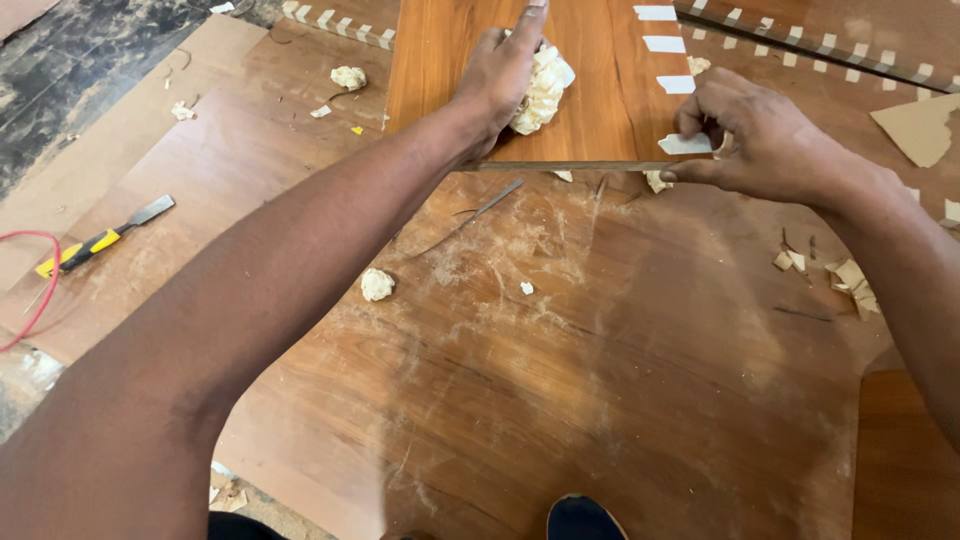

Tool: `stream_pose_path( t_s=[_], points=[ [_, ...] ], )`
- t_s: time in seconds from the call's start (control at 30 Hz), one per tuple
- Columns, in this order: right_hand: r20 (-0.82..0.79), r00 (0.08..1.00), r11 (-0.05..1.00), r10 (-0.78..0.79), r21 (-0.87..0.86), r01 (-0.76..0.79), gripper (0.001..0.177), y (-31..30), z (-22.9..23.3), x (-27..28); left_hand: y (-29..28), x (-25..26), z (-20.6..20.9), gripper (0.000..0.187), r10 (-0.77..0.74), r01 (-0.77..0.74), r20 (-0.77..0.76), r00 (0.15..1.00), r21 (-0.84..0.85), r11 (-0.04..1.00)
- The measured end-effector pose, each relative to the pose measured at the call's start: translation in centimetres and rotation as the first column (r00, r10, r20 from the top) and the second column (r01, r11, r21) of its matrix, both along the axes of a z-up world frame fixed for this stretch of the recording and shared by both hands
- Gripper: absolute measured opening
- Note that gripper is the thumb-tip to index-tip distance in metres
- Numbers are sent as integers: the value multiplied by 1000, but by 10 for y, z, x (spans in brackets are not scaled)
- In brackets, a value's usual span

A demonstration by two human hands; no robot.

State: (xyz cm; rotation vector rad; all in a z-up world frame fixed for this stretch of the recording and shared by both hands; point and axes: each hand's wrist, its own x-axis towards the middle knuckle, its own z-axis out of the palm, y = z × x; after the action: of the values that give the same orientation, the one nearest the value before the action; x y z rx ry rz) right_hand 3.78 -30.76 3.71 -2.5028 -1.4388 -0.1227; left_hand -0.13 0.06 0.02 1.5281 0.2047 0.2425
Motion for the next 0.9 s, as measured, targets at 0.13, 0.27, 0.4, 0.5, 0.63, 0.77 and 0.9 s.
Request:
stream_pose_path(
  t_s=[0.13,0.27,0.4,0.5,0.63,0.77,0.9],
  points=[
    [-22,1000,1000,11,-2,-11,45,2,7,-7,0,1,-1,62,-18,18,9,1000,-43,999],
    [-150,967,968,-206,-173,180,45,6,20,-12,0,2,-2,64,6,-7,11,1000,44,999],
    [-144,989,1000,10,30,-6,36,7,23,-9,0,1,-2,64,-39,40,42,998,-24,999],
    [-184,981,997,-58,-61,47,31,7,18,1,0,1,0,57,-55,57,25,998,-80,995],
    [19,998,997,57,-53,-56,31,6,13,7,-3,0,-2,44,-70,79,69,995,-149,986],
    [-38,986,925,-161,-353,137,37,20,15,4,-1,-2,-1,43,-137,163,163,977,-157,974],
    [-118,978,874,-175,-475,99,39,24,30,4,-4,-7,1,37,-99,111,103,990,-117,987]
  ],
)
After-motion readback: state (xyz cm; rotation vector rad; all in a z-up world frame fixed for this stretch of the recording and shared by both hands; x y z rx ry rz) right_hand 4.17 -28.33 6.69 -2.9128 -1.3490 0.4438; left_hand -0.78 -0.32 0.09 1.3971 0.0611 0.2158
